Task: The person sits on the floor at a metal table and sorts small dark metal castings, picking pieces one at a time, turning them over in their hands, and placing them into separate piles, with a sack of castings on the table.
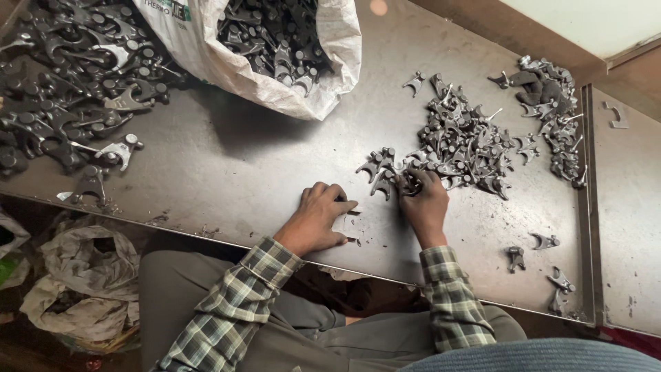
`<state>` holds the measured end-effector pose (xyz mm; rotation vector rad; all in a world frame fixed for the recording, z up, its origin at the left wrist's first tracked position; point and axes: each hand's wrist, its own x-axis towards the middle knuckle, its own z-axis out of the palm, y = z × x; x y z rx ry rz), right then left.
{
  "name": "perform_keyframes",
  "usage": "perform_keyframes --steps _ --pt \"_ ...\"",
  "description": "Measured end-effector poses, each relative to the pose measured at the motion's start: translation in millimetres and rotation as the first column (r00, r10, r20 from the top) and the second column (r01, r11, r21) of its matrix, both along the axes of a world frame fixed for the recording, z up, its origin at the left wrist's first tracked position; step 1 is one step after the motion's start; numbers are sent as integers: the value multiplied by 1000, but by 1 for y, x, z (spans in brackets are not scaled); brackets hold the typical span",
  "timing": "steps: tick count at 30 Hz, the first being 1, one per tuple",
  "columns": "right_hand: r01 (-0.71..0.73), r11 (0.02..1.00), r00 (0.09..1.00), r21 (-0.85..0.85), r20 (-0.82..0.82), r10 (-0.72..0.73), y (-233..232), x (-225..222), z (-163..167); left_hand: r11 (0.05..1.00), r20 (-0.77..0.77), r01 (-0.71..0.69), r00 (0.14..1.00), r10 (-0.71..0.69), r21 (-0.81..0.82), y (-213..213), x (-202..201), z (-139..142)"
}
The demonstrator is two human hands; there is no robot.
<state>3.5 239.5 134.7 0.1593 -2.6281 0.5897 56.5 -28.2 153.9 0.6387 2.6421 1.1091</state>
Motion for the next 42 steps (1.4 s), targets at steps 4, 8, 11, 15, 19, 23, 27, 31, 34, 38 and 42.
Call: perform_keyframes --steps 4,8,11,15,19,23,27,31,34,38,42 --pt "20 1000 992 -3 121 -19 -1 9 13 999 -34 -11 999 13 48 -5 1 0" --pt "-37 999 959 9 281 33 12 40 29 998 -29 -19 999 21 62 -9 1 -3" --pt "-106 992 942 -63 313 120 11 65 35 996 -38 -24 999 28 87 -9 1 -5" --pt "-236 966 933 -106 252 256 -9 82 37 997 -44 -22 999 26 77 -7 3 -5" --pt "-274 948 909 -160 279 310 -32 87 42 996 -48 -25 998 29 83 -7 4 -3" --pt "-277 947 902 -161 296 314 -43 84 46 997 -52 -25 998 29 69 -6 2 -2" --pt "-338 935 901 -110 250 355 -42 82 47 999 -14 -12 1000 13 44 -5 1 -3" --pt "-306 943 900 -133 281 332 -43 80 46 998 -15 -15 1000 16 61 -5 -1 -4" --pt "-322 938 891 -125 294 345 -47 77 45 998 -35 -15 999 18 64 -6 -2 -6" --pt "-338 928 869 -154 328 371 -48 73 40 996 -42 -24 999 28 85 -5 -1 -7" --pt "-305 933 852 -189 385 356 -34 72 28 997 -53 -12 998 16 72 -4 0 -6"
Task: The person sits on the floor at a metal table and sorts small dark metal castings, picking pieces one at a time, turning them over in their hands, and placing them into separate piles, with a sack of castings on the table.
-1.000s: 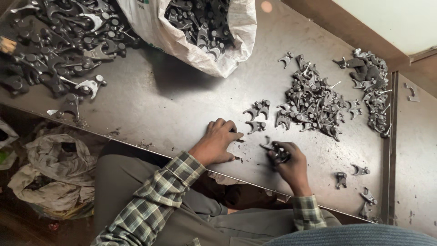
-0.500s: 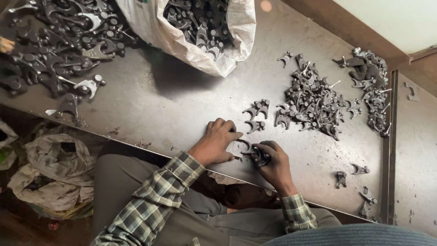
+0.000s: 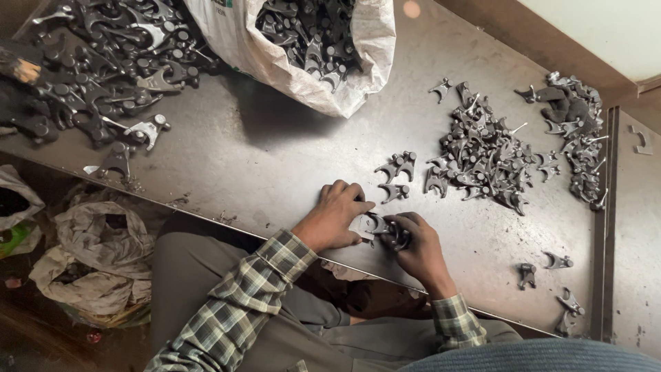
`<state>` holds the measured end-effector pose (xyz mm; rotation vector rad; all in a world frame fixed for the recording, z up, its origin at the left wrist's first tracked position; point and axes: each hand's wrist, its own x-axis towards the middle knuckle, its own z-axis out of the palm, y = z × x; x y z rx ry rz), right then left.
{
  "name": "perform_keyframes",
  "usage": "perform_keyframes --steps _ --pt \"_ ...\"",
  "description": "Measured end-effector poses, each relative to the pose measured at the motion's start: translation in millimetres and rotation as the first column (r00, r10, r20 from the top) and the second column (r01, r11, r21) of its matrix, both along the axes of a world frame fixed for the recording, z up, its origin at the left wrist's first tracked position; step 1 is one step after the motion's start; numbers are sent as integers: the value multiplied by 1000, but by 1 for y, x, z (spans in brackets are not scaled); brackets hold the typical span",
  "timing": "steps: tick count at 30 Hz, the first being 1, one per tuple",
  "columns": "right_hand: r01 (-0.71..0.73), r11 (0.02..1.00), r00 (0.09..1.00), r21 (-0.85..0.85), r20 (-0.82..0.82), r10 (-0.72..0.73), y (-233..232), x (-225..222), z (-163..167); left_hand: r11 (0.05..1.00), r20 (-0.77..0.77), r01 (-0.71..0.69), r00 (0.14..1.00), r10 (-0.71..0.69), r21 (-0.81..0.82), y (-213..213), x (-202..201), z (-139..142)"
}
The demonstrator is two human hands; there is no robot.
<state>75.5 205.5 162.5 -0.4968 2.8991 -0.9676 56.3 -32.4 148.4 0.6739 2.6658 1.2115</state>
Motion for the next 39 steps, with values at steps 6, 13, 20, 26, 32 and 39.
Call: perform_keyframes --steps 6,13,20,26,32,39 --pt "512 446 801 -734 596 62 45 -11 -8 1000 4 5 1000 -5 5 -3 0 1" --pt "441 87 871 -893 449 201 69 -21 -11 999 51 8 999 -6 -34 0 -2 1" --pt "256 940 953 -226 -104 -285 38 -50 -5 1000 44 9 999 -8 -29 3 -3 0" --pt "34 992 961 118 -275 -1 -3 -59 14 1000 37 9 999 -8 -18 3 -3 3" --pt "45 990 988 136 -155 -23 4 -37 18 1000 42 10 999 -9 -28 0 -3 4" --pt "77 993 988 85 -142 -65 13 7 11 1000 40 8 999 -6 -27 0 -1 3"
